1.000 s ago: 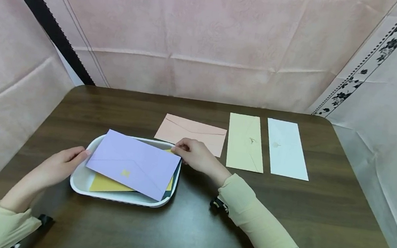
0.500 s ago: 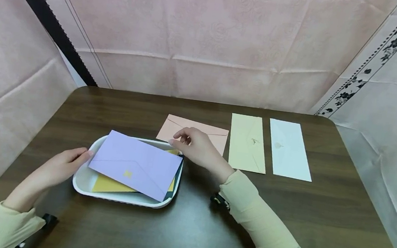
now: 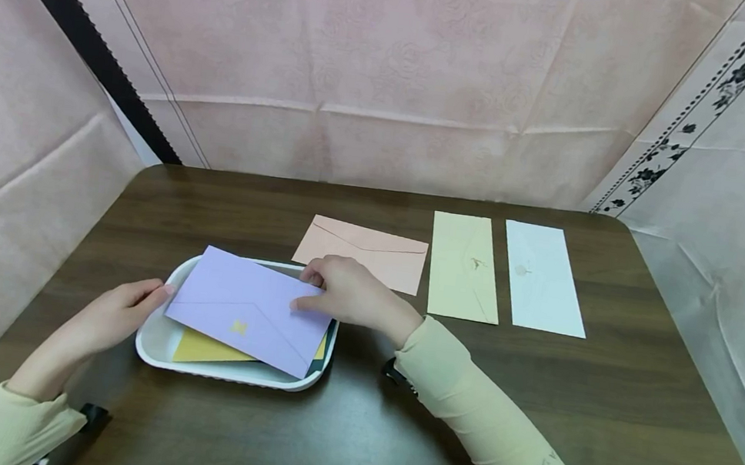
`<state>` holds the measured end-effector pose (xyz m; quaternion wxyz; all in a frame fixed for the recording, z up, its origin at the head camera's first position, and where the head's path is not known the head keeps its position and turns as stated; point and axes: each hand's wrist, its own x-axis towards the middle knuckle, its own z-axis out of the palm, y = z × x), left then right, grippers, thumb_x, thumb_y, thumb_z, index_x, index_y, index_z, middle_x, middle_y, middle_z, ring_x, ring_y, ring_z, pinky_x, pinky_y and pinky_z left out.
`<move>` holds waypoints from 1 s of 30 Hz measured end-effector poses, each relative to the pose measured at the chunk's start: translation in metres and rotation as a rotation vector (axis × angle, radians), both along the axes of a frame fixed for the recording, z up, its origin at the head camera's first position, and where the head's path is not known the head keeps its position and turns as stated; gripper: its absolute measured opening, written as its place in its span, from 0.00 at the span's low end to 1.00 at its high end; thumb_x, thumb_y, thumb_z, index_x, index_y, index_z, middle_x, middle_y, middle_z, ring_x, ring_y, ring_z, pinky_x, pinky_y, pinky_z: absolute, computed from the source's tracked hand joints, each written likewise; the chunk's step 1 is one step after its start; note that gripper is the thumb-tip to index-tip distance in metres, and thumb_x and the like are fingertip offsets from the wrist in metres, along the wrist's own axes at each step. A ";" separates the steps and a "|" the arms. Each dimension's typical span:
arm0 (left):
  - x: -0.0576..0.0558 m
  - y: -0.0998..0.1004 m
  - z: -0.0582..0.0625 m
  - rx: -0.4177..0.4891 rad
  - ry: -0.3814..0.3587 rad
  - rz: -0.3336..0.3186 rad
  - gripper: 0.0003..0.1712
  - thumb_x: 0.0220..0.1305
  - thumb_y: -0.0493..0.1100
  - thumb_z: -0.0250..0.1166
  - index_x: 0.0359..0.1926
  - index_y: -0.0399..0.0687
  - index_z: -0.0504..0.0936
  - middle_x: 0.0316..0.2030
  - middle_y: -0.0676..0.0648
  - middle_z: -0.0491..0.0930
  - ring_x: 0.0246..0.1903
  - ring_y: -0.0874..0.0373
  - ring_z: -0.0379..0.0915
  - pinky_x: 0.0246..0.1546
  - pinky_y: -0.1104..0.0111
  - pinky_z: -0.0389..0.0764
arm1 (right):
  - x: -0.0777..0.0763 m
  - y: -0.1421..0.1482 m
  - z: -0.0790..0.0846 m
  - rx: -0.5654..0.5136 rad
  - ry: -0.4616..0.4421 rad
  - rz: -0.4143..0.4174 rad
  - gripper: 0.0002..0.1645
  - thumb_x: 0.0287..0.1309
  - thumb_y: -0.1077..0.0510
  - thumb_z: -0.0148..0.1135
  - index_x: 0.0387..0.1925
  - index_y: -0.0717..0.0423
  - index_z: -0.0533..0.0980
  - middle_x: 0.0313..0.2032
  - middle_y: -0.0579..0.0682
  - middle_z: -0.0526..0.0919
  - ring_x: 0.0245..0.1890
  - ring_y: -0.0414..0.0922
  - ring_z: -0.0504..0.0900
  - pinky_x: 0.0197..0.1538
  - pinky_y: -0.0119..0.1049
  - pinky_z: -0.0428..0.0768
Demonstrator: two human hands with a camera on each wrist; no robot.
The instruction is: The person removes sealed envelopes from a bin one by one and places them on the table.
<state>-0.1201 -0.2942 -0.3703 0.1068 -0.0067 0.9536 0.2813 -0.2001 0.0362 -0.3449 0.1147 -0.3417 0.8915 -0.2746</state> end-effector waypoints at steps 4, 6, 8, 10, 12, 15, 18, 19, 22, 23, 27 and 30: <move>0.001 -0.001 -0.001 0.011 0.003 0.001 0.29 0.72 0.60 0.43 0.46 0.38 0.74 0.30 0.45 0.73 0.31 0.53 0.68 0.29 0.64 0.69 | 0.002 -0.005 -0.001 0.043 -0.008 -0.001 0.29 0.49 0.46 0.69 0.51 0.54 0.77 0.36 0.42 0.79 0.36 0.37 0.74 0.43 0.29 0.71; 0.001 -0.001 -0.002 0.018 0.003 0.000 0.29 0.72 0.60 0.43 0.45 0.38 0.74 0.29 0.45 0.72 0.30 0.53 0.68 0.28 0.64 0.69 | 0.002 -0.006 -0.002 0.056 -0.006 0.001 0.29 0.49 0.46 0.70 0.51 0.54 0.76 0.37 0.42 0.79 0.37 0.38 0.74 0.43 0.29 0.71; 0.000 -0.001 -0.002 0.017 0.010 -0.003 0.29 0.72 0.61 0.43 0.44 0.38 0.74 0.29 0.45 0.72 0.30 0.53 0.68 0.28 0.64 0.69 | 0.003 -0.006 -0.002 0.061 -0.011 0.001 0.29 0.49 0.47 0.70 0.52 0.54 0.76 0.38 0.43 0.80 0.37 0.38 0.74 0.43 0.30 0.71; 0.000 -0.001 -0.002 0.015 0.016 -0.008 0.29 0.72 0.60 0.43 0.44 0.38 0.74 0.30 0.45 0.72 0.30 0.53 0.68 0.28 0.64 0.69 | 0.003 -0.007 -0.003 0.066 -0.019 -0.003 0.28 0.49 0.47 0.70 0.52 0.53 0.76 0.38 0.43 0.80 0.37 0.38 0.74 0.44 0.30 0.71; 0.000 -0.001 -0.002 0.014 0.021 -0.012 0.29 0.72 0.60 0.43 0.44 0.38 0.74 0.29 0.45 0.72 0.30 0.53 0.67 0.28 0.64 0.69 | 0.002 -0.007 -0.003 0.069 -0.028 -0.006 0.28 0.49 0.47 0.70 0.52 0.52 0.76 0.39 0.43 0.80 0.37 0.38 0.74 0.44 0.30 0.71; 0.000 -0.001 -0.002 0.016 0.020 -0.017 0.28 0.72 0.60 0.43 0.42 0.38 0.74 0.28 0.46 0.71 0.29 0.54 0.67 0.27 0.64 0.68 | 0.002 -0.007 -0.004 0.063 -0.031 -0.002 0.26 0.51 0.49 0.68 0.52 0.52 0.76 0.37 0.43 0.79 0.37 0.39 0.74 0.43 0.31 0.71; -0.001 -0.001 -0.002 0.014 0.020 -0.019 0.28 0.72 0.60 0.43 0.42 0.39 0.74 0.28 0.46 0.71 0.29 0.54 0.67 0.28 0.64 0.68 | 0.001 -0.006 -0.006 0.030 -0.036 0.000 0.22 0.55 0.52 0.65 0.52 0.52 0.77 0.36 0.43 0.79 0.35 0.40 0.74 0.40 0.31 0.72; -0.001 -0.002 -0.002 0.014 0.020 -0.020 0.28 0.72 0.60 0.43 0.43 0.39 0.74 0.29 0.46 0.72 0.30 0.54 0.68 0.28 0.64 0.69 | 0.000 -0.005 -0.007 0.018 -0.038 -0.001 0.20 0.56 0.54 0.64 0.51 0.52 0.77 0.35 0.43 0.79 0.35 0.39 0.74 0.40 0.31 0.72; -0.001 -0.002 -0.002 0.012 0.018 -0.020 0.29 0.72 0.61 0.43 0.44 0.39 0.75 0.30 0.46 0.73 0.31 0.54 0.68 0.29 0.64 0.69 | 0.000 -0.004 -0.008 -0.010 -0.047 -0.004 0.18 0.59 0.57 0.60 0.51 0.52 0.77 0.35 0.43 0.78 0.35 0.39 0.74 0.39 0.30 0.72; -0.001 -0.002 -0.002 0.013 0.017 -0.020 0.29 0.72 0.61 0.43 0.44 0.39 0.75 0.30 0.46 0.73 0.30 0.54 0.68 0.29 0.64 0.69 | 0.000 -0.004 -0.008 -0.014 -0.048 -0.005 0.17 0.60 0.57 0.59 0.51 0.52 0.77 0.35 0.43 0.79 0.35 0.39 0.74 0.39 0.30 0.72; -0.001 -0.003 -0.002 0.012 0.017 -0.021 0.29 0.72 0.61 0.43 0.44 0.39 0.75 0.30 0.46 0.73 0.30 0.54 0.68 0.29 0.64 0.69 | 0.001 -0.003 -0.006 -0.031 -0.067 -0.013 0.16 0.63 0.59 0.55 0.52 0.53 0.77 0.38 0.44 0.79 0.36 0.40 0.74 0.39 0.31 0.73; -0.001 -0.002 -0.002 0.010 0.016 -0.018 0.29 0.72 0.61 0.43 0.44 0.39 0.75 0.30 0.46 0.74 0.31 0.54 0.68 0.29 0.64 0.69 | 0.001 -0.003 -0.004 -0.052 -0.085 -0.034 0.16 0.64 0.61 0.52 0.52 0.53 0.78 0.39 0.46 0.80 0.37 0.41 0.74 0.40 0.31 0.73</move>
